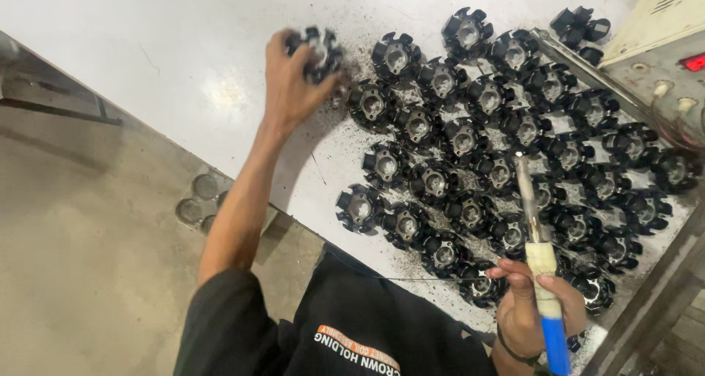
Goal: The person arranges black motor rotor assemblies on a white workbench, moving them from a plastic tray into rows, then uses a heated blue-handled tool to touch the center of each rotor one at a time, working through the rows and repositioning processed rotors aside.
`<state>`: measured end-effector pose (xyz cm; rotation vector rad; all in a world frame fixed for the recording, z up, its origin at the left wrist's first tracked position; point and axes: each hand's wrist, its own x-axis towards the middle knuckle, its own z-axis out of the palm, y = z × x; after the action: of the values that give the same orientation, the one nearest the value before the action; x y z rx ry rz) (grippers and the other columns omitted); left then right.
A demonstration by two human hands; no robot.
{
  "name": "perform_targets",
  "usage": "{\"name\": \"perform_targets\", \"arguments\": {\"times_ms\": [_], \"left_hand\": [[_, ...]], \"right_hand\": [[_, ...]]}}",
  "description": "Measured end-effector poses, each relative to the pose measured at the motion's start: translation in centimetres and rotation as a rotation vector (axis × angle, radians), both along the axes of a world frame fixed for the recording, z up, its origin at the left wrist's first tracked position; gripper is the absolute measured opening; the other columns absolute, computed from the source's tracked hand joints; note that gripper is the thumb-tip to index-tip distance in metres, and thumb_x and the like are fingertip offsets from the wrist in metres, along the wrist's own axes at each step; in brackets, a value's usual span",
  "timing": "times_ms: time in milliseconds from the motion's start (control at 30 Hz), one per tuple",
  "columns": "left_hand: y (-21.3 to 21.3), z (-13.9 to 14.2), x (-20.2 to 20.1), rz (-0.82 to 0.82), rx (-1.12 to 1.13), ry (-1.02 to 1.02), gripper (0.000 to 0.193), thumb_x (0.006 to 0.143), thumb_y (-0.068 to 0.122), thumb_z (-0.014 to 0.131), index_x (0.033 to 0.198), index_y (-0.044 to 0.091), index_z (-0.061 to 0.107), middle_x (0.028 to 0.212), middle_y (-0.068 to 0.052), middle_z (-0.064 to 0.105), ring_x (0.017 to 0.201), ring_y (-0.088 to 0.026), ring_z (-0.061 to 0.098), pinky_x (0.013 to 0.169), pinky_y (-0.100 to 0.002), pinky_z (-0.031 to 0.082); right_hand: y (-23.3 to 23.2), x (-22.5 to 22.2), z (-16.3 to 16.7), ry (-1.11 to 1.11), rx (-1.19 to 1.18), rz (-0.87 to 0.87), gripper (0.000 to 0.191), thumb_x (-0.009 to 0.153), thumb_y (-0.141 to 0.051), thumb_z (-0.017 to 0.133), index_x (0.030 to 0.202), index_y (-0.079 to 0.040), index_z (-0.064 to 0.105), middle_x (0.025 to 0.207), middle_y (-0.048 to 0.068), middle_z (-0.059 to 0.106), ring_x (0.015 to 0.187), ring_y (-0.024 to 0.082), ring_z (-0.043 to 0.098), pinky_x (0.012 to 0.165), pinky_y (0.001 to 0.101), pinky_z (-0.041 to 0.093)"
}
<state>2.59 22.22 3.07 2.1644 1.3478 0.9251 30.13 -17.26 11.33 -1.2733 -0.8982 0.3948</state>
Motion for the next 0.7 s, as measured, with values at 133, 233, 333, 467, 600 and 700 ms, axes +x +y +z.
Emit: {"name": "perform_targets", "arguments": {"times_ms": [133, 233, 333, 467, 600, 700], "left_hand": [[-10.8, 1.9, -1.7, 0.018, -0.13, 0.093, 0.052, 0.077, 0.046, 0.09, 0.084, 0.0, 0.066, 0.118, -0.023, 0.044, 0.114, -0.037, 0.042, 0.094, -0.052, 0.044], [-13.9, 3.3, -1.9, -0.08, -0.106, 0.174, 0.053, 0.077, 0.047, 0.089, 0.095, 0.002, 0.069, 0.118, -0.027, 0.043, 0.111, -0.039, 0.038, 0.094, -0.055, 0.04], [-15.2, 6.4, -0.3, -0.153, -0.109, 0.135, 0.043, 0.083, 0.04, 0.083, 0.105, 0.004, 0.07, 0.118, -0.025, 0.047, 0.112, -0.039, 0.04, 0.093, -0.053, 0.04], [-19.4, 11.3, 6.3, -0.511, -0.434, -0.438, 0.032, 0.1, 0.021, 0.066, 0.125, 0.002, 0.06, 0.12, -0.015, 0.064, 0.107, -0.024, 0.061, 0.092, -0.037, 0.051], [-21.9, 13.7, 10.3, -0.592, -1.205, -0.947, 0.014, 0.112, 0.009, 0.056, 0.115, -0.002, 0.064, 0.088, -0.012, 0.072, 0.071, -0.012, 0.058, 0.062, -0.024, 0.047], [-18.3, 15.2, 8.0, -0.544, -0.407, -0.773, 0.012, 0.114, 0.006, 0.055, 0.112, 0.003, 0.067, 0.083, -0.004, 0.073, 0.072, -0.009, 0.073, 0.064, -0.022, 0.058]], "right_hand": [[0.2, 0.1, -0.2, -0.032, -0.033, 0.006, 0.027, 0.106, 0.009, 0.065, 0.123, -0.006, 0.049, 0.095, 0.028, 0.068, 0.086, 0.035, 0.075, 0.07, 0.0456, 0.066], [1.2, 0.0, -0.1, -0.033, -0.017, 0.03, 0.028, 0.103, 0.009, 0.066, 0.123, -0.005, 0.051, 0.093, 0.029, 0.068, 0.086, 0.035, 0.075, 0.071, 0.0447, 0.066], [3.1, -0.5, 0.7, -0.091, -0.009, 0.054, 0.028, 0.101, 0.008, 0.068, 0.122, -0.004, 0.054, 0.094, 0.029, 0.068, 0.088, 0.035, 0.076, 0.074, 0.0431, 0.067], [5.9, -1.9, 2.5, -0.316, -0.045, 0.088, 0.025, 0.1, 0.008, 0.07, 0.117, -0.003, 0.056, 0.1, 0.029, 0.07, 0.092, 0.035, 0.076, 0.079, 0.0384, 0.066], [8.0, -1.3, 4.2, -0.467, -0.156, 0.11, 0.023, 0.105, -0.007, 0.074, 0.121, -0.002, 0.057, 0.112, 0.028, 0.068, 0.096, 0.035, 0.076, 0.076, 0.0337, 0.065], [10.5, 2.4, 4.6, -0.531, 0.107, 0.212, 0.045, 0.103, -0.044, 0.059, 0.122, -0.003, 0.06, 0.109, 0.023, 0.069, 0.091, 0.03, 0.076, 0.071, 0.0325, 0.066]]}}
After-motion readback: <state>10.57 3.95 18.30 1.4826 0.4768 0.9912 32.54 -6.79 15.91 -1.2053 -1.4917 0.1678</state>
